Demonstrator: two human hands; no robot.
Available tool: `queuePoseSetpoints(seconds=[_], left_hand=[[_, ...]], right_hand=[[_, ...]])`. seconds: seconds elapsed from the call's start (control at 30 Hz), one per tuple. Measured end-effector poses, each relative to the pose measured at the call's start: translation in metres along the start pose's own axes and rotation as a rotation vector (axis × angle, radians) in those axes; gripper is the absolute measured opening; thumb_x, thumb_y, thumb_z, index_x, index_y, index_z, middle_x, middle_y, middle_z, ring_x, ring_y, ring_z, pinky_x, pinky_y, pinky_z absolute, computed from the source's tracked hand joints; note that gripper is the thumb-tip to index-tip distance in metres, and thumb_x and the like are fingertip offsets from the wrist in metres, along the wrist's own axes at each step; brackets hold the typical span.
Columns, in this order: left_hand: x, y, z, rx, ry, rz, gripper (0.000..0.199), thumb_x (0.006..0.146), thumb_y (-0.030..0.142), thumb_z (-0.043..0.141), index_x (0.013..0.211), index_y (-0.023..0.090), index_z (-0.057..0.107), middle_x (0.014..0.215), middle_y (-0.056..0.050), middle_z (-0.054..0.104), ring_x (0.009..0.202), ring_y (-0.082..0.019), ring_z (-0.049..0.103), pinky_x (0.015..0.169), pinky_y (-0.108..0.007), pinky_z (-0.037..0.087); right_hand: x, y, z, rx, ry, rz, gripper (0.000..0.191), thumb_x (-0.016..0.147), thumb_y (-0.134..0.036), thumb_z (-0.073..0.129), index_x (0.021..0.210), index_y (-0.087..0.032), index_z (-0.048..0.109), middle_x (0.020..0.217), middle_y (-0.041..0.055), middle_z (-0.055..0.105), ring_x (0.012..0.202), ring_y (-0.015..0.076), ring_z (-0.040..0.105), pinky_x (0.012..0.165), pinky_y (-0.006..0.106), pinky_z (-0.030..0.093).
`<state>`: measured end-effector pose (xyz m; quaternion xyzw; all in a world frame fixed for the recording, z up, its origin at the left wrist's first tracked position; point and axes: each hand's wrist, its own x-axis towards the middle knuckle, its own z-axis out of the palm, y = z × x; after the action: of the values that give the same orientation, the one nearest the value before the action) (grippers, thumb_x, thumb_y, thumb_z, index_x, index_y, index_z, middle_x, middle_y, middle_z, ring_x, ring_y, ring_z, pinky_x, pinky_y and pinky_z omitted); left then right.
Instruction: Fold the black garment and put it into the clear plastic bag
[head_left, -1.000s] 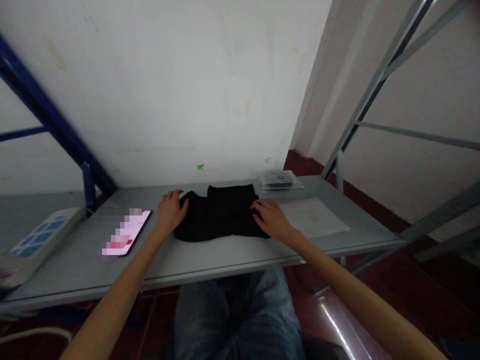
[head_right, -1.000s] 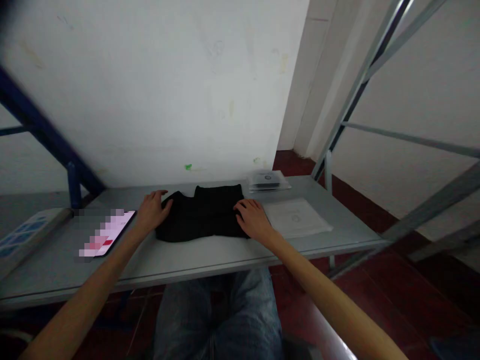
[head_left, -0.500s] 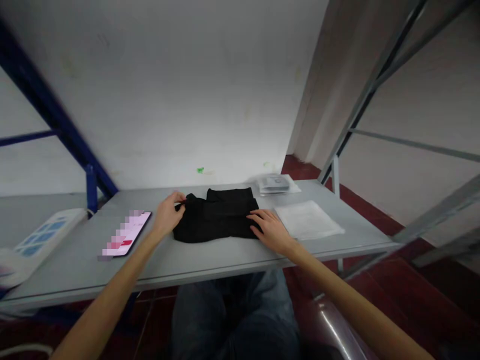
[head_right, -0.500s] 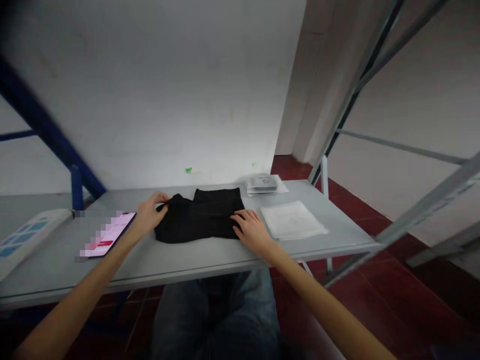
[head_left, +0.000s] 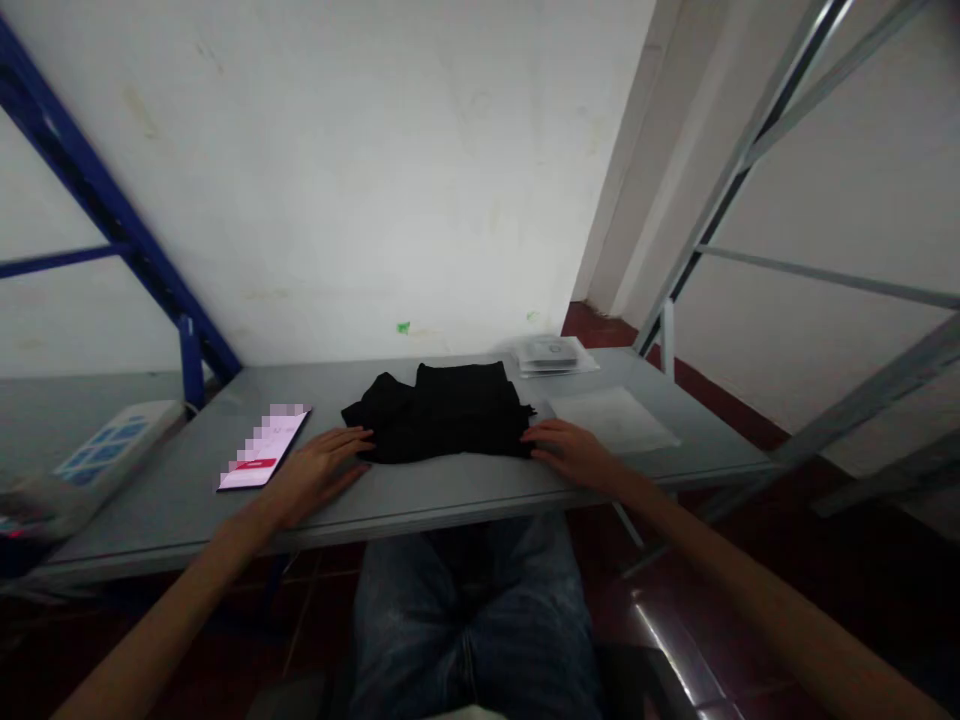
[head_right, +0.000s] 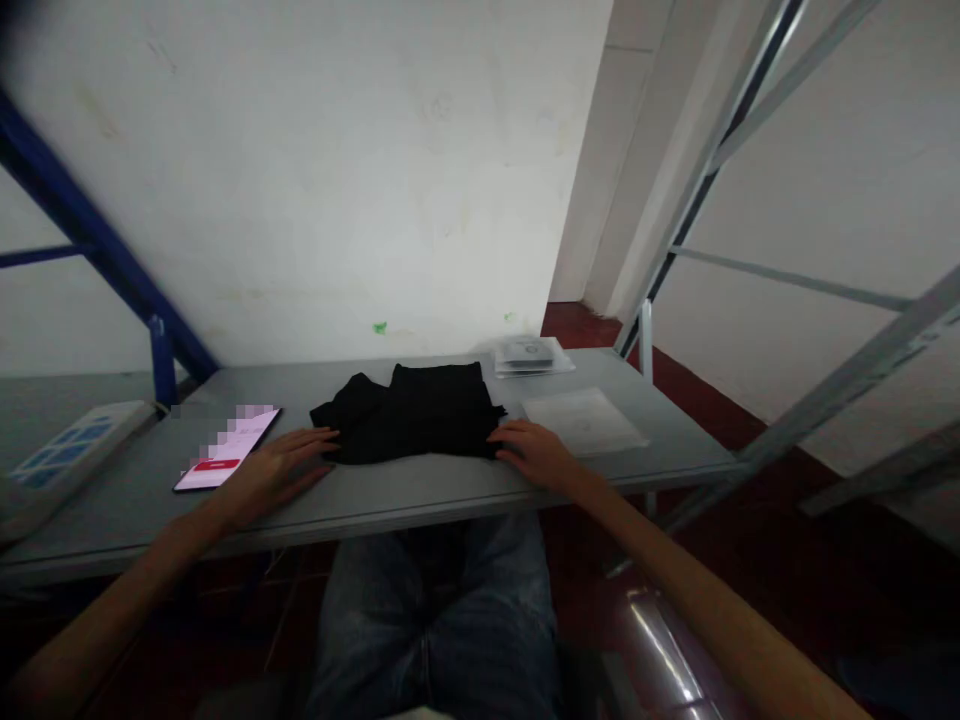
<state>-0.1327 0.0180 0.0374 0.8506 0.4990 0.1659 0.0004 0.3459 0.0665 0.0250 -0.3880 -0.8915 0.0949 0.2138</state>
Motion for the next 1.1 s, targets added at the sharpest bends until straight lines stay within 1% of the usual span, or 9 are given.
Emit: queuePoseSetpoints(seconds=[0.23, 0.4, 0.5, 0.57, 0.63, 0.77, 0.9, 1.0, 1.1], left_hand=[[0.013, -0.011, -0.001, -0.12, 0.051, 0.006, 0.042, 0.098, 0.059, 0.051, 0.105, 0.028, 0.077, 0.118, -0.007, 0.078, 0.118, -0.029, 0.069, 0.106, -0.045, 0.055], [0.02, -0.009, -0.007, -0.186, 0.102, -0.096, 0.043, 0.095, 0.061, 0.054, 0.105, 0.026, 0.077, 0.109, -0.008, 0.078, 0.104, -0.028, 0.072, 0.097, -0.041, 0.056], [0.033, -0.009, -0.012, -0.231, 0.148, -0.2, 0.045, 0.094, 0.061, 0.052, 0.106, 0.025, 0.076, 0.103, -0.008, 0.079, 0.087, -0.025, 0.071, 0.082, -0.036, 0.056], [0.047, -0.013, -0.013, -0.258, 0.159, -0.278, 0.047, 0.094, 0.06, 0.048, 0.111, 0.024, 0.073, 0.096, -0.006, 0.079, 0.073, -0.022, 0.068, 0.072, -0.034, 0.054], [0.062, -0.02, -0.012, -0.272, 0.154, -0.34, 0.047, 0.095, 0.058, 0.046, 0.115, 0.023, 0.069, 0.089, -0.004, 0.078, 0.066, -0.021, 0.066, 0.067, -0.032, 0.051], [0.082, -0.028, -0.004, -0.15, 0.126, -0.444, 0.04, 0.096, 0.048, 0.044, 0.117, 0.02, 0.063, 0.086, -0.006, 0.077, 0.078, -0.025, 0.072, 0.071, -0.032, 0.05], [0.078, -0.018, 0.008, 0.16, 0.092, -0.528, 0.044, 0.103, 0.047, 0.039, 0.132, 0.019, 0.055, 0.098, -0.012, 0.076, 0.093, -0.032, 0.073, 0.076, -0.037, 0.05], [0.071, -0.006, 0.013, 0.313, 0.132, -0.581, 0.048, 0.105, 0.049, 0.035, 0.134, 0.016, 0.055, 0.115, -0.02, 0.073, 0.106, -0.037, 0.07, 0.079, -0.04, 0.052], [0.07, -0.003, 0.013, 0.318, 0.092, -0.646, 0.05, 0.103, 0.054, 0.036, 0.123, 0.016, 0.062, 0.116, -0.022, 0.071, 0.109, -0.04, 0.069, 0.081, -0.043, 0.053]], right_hand=[[0.006, 0.005, 0.001, -0.004, -0.004, 0.006, 0.028, 0.099, -0.024, 0.06, 0.123, -0.024, 0.074, 0.125, 0.0089, 0.073, 0.114, 0.0242, 0.07, 0.103, 0.04, 0.055], [0.011, 0.002, 0.0, -0.041, 0.074, -0.003, 0.026, 0.101, -0.024, 0.053, 0.112, -0.024, 0.076, 0.112, 0.0085, 0.075, 0.106, 0.0233, 0.07, 0.099, 0.039, 0.055], [0.029, 0.003, -0.001, 0.0, 0.215, 0.048, 0.027, 0.101, -0.024, 0.049, 0.107, -0.021, 0.075, 0.103, 0.0087, 0.074, 0.1, 0.0231, 0.069, 0.094, 0.036, 0.054], [0.049, 0.007, 0.0, 0.051, 0.302, 0.13, 0.028, 0.101, -0.024, 0.047, 0.108, -0.019, 0.073, 0.102, 0.0083, 0.075, 0.093, 0.0215, 0.069, 0.087, 0.033, 0.054], [0.071, 0.011, 0.004, 0.074, 0.34, 0.232, 0.028, 0.099, -0.022, 0.046, 0.109, -0.019, 0.072, 0.102, 0.0075, 0.076, 0.088, 0.0203, 0.069, 0.082, 0.03, 0.053], [0.106, 0.015, 0.02, -0.042, 0.313, 0.446, 0.028, 0.1, -0.019, 0.046, 0.112, -0.018, 0.071, 0.104, 0.0084, 0.076, 0.094, 0.0213, 0.07, 0.085, 0.03, 0.05], [0.112, 0.011, 0.033, -0.178, 0.24, 0.542, 0.025, 0.103, -0.02, 0.048, 0.117, -0.018, 0.069, 0.114, 0.0121, 0.073, 0.098, 0.0232, 0.069, 0.085, 0.03, 0.049], [0.11, -0.001, 0.035, -0.291, 0.318, 0.512, 0.031, 0.104, -0.019, 0.043, 0.125, -0.017, 0.066, 0.124, 0.0159, 0.068, 0.107, 0.0267, 0.066, 0.088, 0.034, 0.05], [0.116, -0.03, 0.038, -0.34, 0.383, 0.362, 0.039, 0.105, -0.015, 0.037, 0.132, -0.016, 0.066, 0.128, 0.0174, 0.067, 0.117, 0.029, 0.062, 0.098, 0.039, 0.047]])
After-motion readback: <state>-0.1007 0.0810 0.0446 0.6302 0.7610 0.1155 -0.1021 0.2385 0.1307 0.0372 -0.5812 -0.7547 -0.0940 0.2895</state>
